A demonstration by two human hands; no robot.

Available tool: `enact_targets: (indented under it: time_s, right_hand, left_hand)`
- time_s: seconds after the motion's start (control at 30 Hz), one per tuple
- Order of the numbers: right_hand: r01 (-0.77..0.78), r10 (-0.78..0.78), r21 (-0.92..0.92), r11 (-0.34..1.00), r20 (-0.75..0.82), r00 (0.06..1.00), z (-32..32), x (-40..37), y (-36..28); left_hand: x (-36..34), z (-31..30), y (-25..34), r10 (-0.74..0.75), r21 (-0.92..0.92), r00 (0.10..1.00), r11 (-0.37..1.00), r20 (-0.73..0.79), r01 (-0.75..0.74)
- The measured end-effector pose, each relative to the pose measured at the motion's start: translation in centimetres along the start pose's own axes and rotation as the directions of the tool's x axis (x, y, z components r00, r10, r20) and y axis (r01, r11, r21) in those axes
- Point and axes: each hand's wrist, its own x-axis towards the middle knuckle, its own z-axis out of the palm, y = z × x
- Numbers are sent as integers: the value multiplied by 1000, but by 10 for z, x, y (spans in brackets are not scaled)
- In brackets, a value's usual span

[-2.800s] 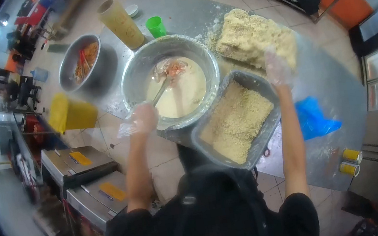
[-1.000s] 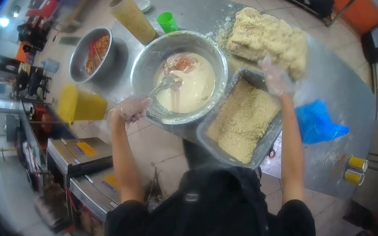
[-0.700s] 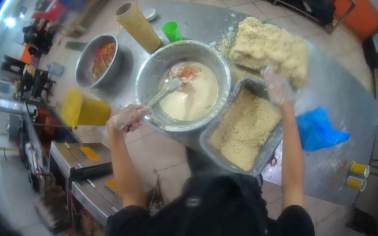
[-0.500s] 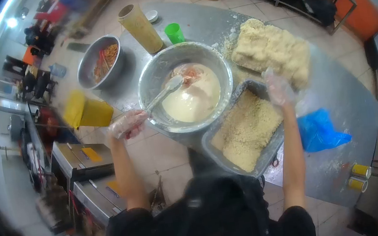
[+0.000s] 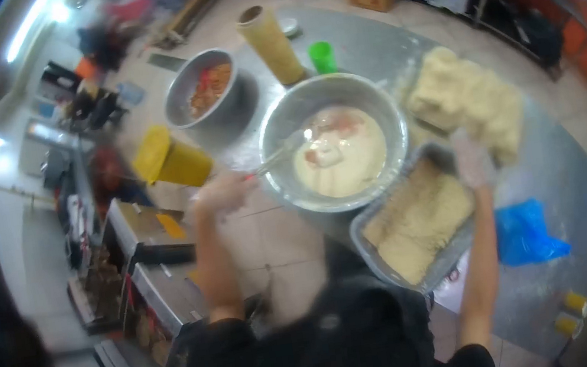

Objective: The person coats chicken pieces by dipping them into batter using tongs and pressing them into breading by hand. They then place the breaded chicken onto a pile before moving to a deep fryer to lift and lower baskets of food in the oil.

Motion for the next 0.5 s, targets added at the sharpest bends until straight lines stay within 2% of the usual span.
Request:
enact_targets:
  time_s: [0.03, 0.1, 0.2, 0.27, 0.3, 0.33, 0.4, 0.47, 0.5]
  right_hand:
    - [52, -54, -45, 998, -57, 997, 24, 9, 24]
    - [-6, -1, -80, 997, -86, 996, 15, 3, 2]
    - [-40, 25, -136, 990, -113, 993, -10, -10, -30]
    - [-60, 47, -130, 990, -100, 994, -14, -11, -34]
    - [-87, 80, -81, 993, -83, 993, -16, -9, -32]
    - [-162, 163, 44, 986, -11, 987, -17, -6, -31]
    - [-354, 320, 300, 886, 160, 934, -30, -3, -41]
    - [-194, 194, -6, 981, -10, 981, -38, -16, -61]
    - [-58, 16, -331, 942, -127, 992, -40, -20, -67]
  left_hand:
    - [13, 9, -9, 103, 31, 994, 994, -32, -102]
    - [30, 24, 4, 218, 8, 975, 976, -38, -217]
    - [42, 46, 31, 196, -38, 980, 980, 17, -195]
    - [47, 60, 40, 140, 29, 989, 989, 48, -142]
    - [49, 61, 39, 141, 34, 989, 989, 43, -143]
    - [51, 62, 38, 124, 65, 991, 990, 39, -127]
    - [50, 65, 37, 108, 92, 994, 990, 32, -111]
    - [44, 63, 36, 75, 78, 997, 994, -18, -73]
    - [41, 62, 36, 77, 80, 997, 994, -20, -75]
